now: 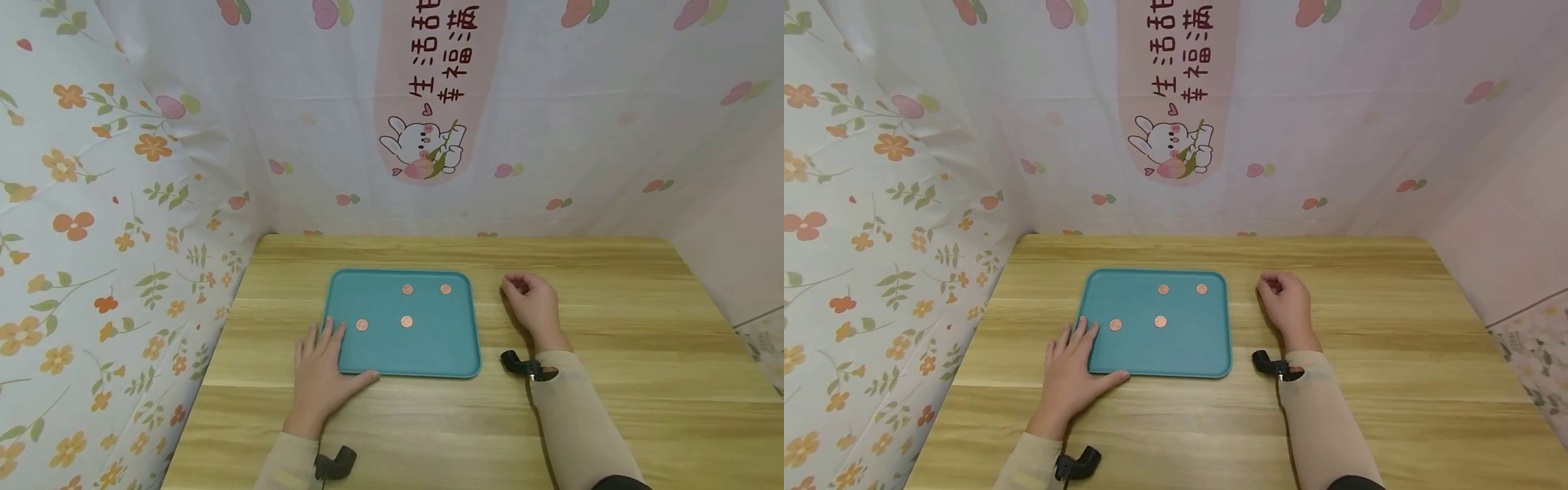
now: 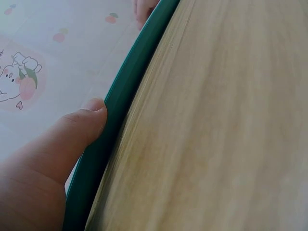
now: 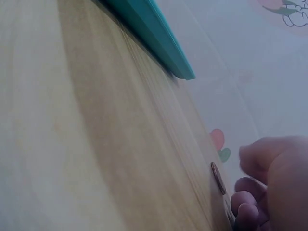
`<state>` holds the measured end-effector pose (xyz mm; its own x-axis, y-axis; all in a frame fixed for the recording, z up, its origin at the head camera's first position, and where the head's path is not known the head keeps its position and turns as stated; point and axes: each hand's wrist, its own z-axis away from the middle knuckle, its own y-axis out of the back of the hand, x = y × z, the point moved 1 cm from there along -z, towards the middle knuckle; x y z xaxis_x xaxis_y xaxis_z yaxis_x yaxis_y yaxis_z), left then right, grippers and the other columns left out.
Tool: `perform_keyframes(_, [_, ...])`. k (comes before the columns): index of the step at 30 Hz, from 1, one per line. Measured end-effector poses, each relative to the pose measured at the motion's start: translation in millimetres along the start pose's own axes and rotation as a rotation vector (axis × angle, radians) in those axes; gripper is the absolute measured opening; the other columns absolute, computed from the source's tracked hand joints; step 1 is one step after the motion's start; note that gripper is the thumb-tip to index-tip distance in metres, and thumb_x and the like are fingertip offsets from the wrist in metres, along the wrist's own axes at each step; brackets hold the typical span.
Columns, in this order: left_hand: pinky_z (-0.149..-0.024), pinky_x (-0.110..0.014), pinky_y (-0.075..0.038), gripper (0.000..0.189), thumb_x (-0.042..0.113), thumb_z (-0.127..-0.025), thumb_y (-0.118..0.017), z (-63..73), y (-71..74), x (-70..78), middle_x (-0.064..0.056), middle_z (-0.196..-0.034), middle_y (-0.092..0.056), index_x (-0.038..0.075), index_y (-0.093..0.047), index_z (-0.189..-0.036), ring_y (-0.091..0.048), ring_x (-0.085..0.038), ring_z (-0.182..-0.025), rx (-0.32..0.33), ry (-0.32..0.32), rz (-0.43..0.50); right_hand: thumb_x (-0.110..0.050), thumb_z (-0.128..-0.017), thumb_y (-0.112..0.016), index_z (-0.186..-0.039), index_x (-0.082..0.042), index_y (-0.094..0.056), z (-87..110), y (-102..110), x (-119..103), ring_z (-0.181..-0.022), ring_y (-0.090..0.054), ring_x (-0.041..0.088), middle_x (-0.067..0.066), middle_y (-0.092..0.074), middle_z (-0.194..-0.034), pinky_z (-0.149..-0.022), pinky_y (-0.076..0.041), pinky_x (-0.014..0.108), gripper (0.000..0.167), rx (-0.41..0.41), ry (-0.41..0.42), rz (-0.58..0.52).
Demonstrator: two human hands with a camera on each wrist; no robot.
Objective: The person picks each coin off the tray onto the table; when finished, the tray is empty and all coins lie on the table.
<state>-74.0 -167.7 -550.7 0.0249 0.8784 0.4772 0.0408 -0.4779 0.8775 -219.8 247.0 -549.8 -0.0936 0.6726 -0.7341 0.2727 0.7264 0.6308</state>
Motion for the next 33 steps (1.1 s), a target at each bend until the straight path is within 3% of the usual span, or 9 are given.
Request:
perform_keyframes(5, [-0.122, -0.073, -0.007, 0.121, 0.082, -0.072, -0.080, 0.5, 1.1, -1.9, -0.017, -0.173, -0.027, 0.009, -0.046, -0.163, -0.015, -0.048, -0.160, 0.006, -0.006, -0.005, -0.024, -0.104, -0.069, -0.116, -0.003, -0.080, 0.0, -4, -13, -0.082, -0.064, 0.016, 0.016, -0.073, -0.099, -0.070, -0.049, 0.022, 0.027, 0.006, -0.063, -0.103])
perform_keyframes(10, [-0.122, -0.074, -0.008, 0.118, 0.079, -0.072, -0.082, 0.8, 1.8, -4.8, -0.018, -0.173, -0.029, 0.009, -0.049, -0.161, -0.017, -0.050, -0.159, 0.032, -0.015, 0.001, -0.025, -0.104, -0.071, -0.115, -0.003, -0.079, -0.4, -16, -39, -0.082, -0.061, 0.014, 0.015, -0.074, -0.102, -0.065, -0.048, 0.023, 0.027, -0.035, -0.015, -0.208])
perform_keyframes(15, [-0.121, -0.075, -0.009, 0.118, 0.082, -0.071, -0.080, 0.0, -1.9, -5.9, -0.018, -0.172, -0.030, 0.011, -0.050, -0.161, -0.019, -0.050, -0.158, 0.039, -0.032, -0.003, -0.028, -0.105, -0.070, -0.119, -0.003, -0.078, 2.6, -24, -63, -0.092, -0.064, 0.023, 0.014, -0.074, -0.110, -0.076, -0.052, 0.035, 0.030, -0.168, 0.040, -0.217])
perform_keyframes(19, [-0.122, -0.073, -0.010, 0.117, 0.082, -0.071, -0.080, -1.2, -3.3, -5.2, -0.017, -0.172, -0.031, 0.012, -0.051, -0.160, -0.019, -0.049, -0.158, 0.046, -0.043, 0.003, -0.033, -0.107, -0.068, -0.127, -0.003, -0.076, 5.3, -26, -84, -0.102, -0.067, 0.028, 0.011, -0.073, -0.118, -0.086, -0.054, 0.043, 0.036, -0.317, 0.020, -0.225])
perform_keyframes(23, [-0.123, -0.072, -0.009, 0.116, 0.081, -0.071, -0.081, -1.3, -1.6, -4.3, -0.017, -0.172, -0.031, 0.011, -0.052, -0.160, -0.018, -0.047, -0.159, 0.047, -0.040, 0.013, -0.035, -0.107, -0.068, -0.132, -0.004, -0.074, 6.5, -37, -106, -0.107, -0.067, 0.028, 0.010, -0.074, -0.121, -0.086, -0.054, 0.044, 0.041, -0.433, 0.009, -0.232])
perform_keyframes(28, [-0.123, -0.072, -0.009, 0.117, 0.082, -0.072, -0.080, -0.3, -0.5, -3.8, -0.016, -0.172, -0.030, 0.011, -0.051, -0.160, -0.017, -0.047, -0.160, 0.021, -0.031, 0.001, -0.030, -0.103, -0.073, -0.124, -0.006, -0.078, 5.5, -69, -117, -0.104, -0.066, 0.029, 0.009, -0.073, -0.123, -0.084, -0.054, 0.046, 0.033, -0.431, 0.073, -0.148])
perform_keyframes(33, [-0.122, -0.073, -0.011, 0.116, 0.082, -0.073, -0.078, 0.0, -2.3, -4.7, -0.017, -0.172, -0.032, 0.011, -0.051, -0.160, -0.019, -0.048, -0.159, 0.023, -0.041, -0.008, -0.024, -0.098, -0.079, -0.115, -0.004, -0.080, 5.8, -98, -121, -0.111, -0.067, 0.036, 0.015, -0.075, -0.118, -0.104, -0.047, 0.055, 0.026, -0.374, 0.197, -0.027])
